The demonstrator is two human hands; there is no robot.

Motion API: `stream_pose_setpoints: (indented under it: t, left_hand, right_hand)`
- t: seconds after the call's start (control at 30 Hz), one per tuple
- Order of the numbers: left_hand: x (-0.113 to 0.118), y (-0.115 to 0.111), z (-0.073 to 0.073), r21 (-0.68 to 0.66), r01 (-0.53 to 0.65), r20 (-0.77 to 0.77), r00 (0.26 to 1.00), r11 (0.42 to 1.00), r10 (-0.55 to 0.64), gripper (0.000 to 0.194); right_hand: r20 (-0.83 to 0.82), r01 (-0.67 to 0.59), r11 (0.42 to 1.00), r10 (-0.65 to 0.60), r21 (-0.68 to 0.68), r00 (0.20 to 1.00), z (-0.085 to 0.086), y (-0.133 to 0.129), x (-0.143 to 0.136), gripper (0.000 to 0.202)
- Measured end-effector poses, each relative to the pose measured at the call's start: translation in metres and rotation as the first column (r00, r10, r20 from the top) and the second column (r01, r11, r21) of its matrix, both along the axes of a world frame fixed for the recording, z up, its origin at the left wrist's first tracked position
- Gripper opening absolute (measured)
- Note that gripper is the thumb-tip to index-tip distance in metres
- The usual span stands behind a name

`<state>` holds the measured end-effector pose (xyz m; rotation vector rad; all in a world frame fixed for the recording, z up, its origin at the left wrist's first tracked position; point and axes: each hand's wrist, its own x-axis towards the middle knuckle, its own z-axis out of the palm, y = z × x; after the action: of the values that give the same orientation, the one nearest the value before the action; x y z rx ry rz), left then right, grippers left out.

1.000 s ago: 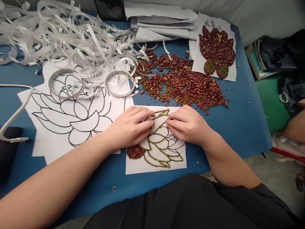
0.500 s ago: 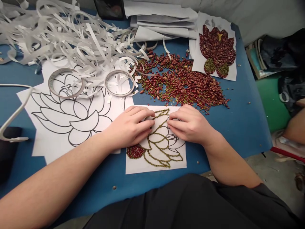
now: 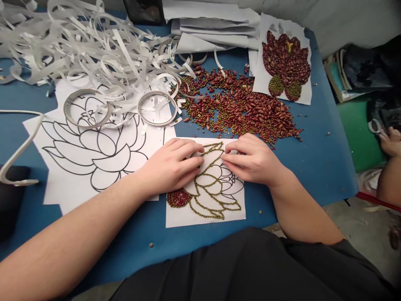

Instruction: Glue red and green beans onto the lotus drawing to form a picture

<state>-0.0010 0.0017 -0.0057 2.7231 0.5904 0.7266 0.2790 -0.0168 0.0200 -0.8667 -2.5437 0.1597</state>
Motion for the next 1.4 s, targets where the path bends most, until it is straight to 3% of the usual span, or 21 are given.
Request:
stream_pose_setpoints:
  t: [0.1,0.17,0.27,0.37,0.97,1.1,1.23,1.4]
  left_hand:
    - [0.0,0.0,0.001,0.003,-0.003,0.002,1.0,1.0,0.003,0.014]
    - [0.0,0.0,0.001,0.007,-0.001,0.003,1.0,1.0,0.001,0.014]
    - [0.0,0.001,0.002,0.008,0.004,0.003,1.0,1.0,-0.004,0.013]
    - [0.0,0.001,0.001,0.005,0.005,0.003,1.0,1.0,-0.005,0.013]
    - [0.002,0.001,0.002,0.023,-0.002,0.007,1.0,1.0,0.002,0.013]
    - [0.002,0.001,0.002,0.021,0.003,0.022,1.0,1.0,-0.003,0.013]
    - [0.001,0.0,0.001,0.008,-0.003,0.019,1.0,1.0,0.003,0.013]
    - [0.0,0.0,0.001,-0.011,-0.007,-0.005,1.0,1.0,0.007,0.014]
  right_hand:
    - [-0.005,0.042,0.999,-0.042,0.02,0.999,-0.001,0.0,0.001,0.015]
    - [-0.022,0.14,0.989,-0.139,0.042,0.99,-0.003,0.002,0.004,0.013]
    - [-0.068,0.33,0.943,-0.326,0.05,0.943,-0.007,0.007,0.01,0.012]
    - [-0.107,0.441,0.897,-0.436,0.036,0.894,-0.013,0.014,0.013,0.013]
    - [0.006,0.514,0.855,-0.514,-0.07,0.857,-0.029,0.032,-0.006,0.013]
    - [0.0,0.468,0.878,-0.471,-0.105,0.882,-0.023,0.029,-0.002,0.014]
    - [0.027,0.271,0.95,-0.27,-0.158,0.962,-0.015,0.018,0.003,0.015]
    - [0.035,0.11,0.987,-0.107,-0.116,0.994,-0.012,0.005,0.003,0.015]
